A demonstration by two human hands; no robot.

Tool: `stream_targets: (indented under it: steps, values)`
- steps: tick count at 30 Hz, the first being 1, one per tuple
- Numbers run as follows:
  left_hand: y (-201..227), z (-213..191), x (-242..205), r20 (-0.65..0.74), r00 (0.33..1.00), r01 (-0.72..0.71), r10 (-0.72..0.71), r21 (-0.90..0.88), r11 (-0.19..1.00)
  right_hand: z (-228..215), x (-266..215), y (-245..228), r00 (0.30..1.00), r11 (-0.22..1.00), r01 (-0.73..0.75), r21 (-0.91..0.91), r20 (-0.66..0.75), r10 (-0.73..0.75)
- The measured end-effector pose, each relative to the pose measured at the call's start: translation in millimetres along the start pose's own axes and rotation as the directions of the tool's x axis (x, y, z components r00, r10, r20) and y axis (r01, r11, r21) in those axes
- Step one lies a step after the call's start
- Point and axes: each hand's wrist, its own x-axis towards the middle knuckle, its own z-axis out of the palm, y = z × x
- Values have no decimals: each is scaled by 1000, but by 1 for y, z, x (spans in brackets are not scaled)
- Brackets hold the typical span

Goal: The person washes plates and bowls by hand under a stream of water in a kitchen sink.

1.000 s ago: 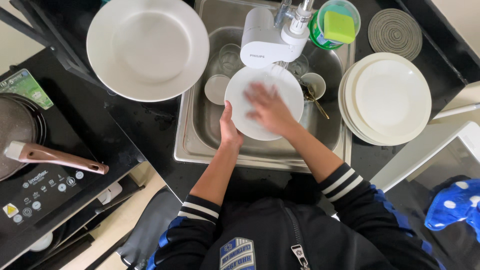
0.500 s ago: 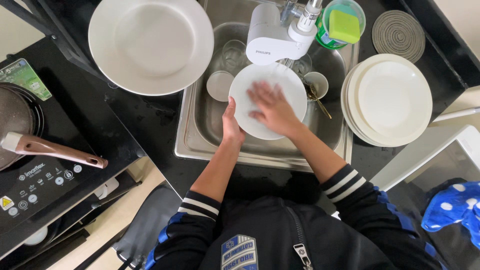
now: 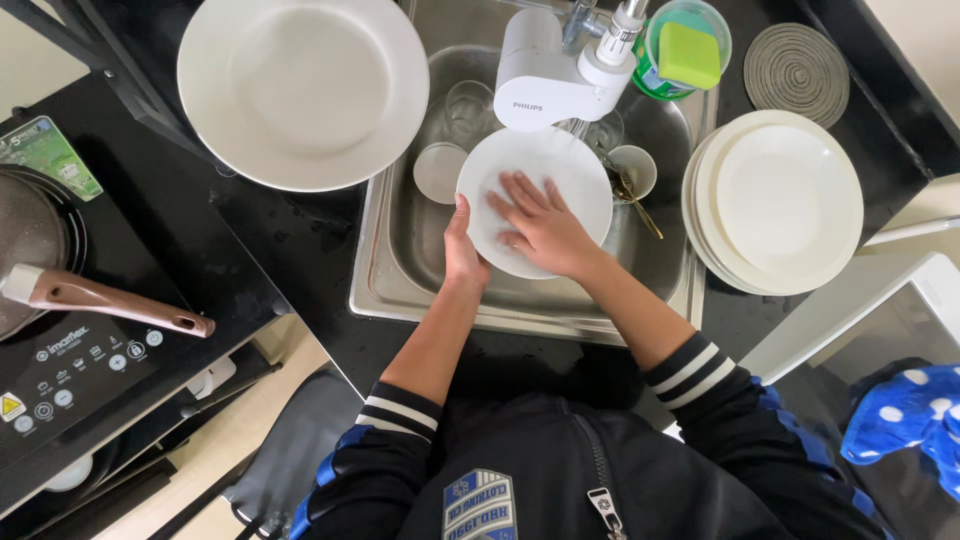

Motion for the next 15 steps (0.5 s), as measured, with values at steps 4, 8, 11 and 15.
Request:
stream_targets:
  steps: [4,8,11,15]
  values:
    - [3,0,-5,8,1000,15,-15,-7,1000,-8,10,19,984,990,-85,-111,-168,65]
    - [5,6,-5,10,1000,17,-17,4,1000,-2,7,11,992,996,-81,-39,-95,77]
    - [10,12,-10,7,999,31,-31,7,999,-7,10,16,991,994,-94,-49,-101,88]
    - [10,17,-6,29,998,47,-47,-8,999,7,14,4,956,994,-68,-84,-292,41]
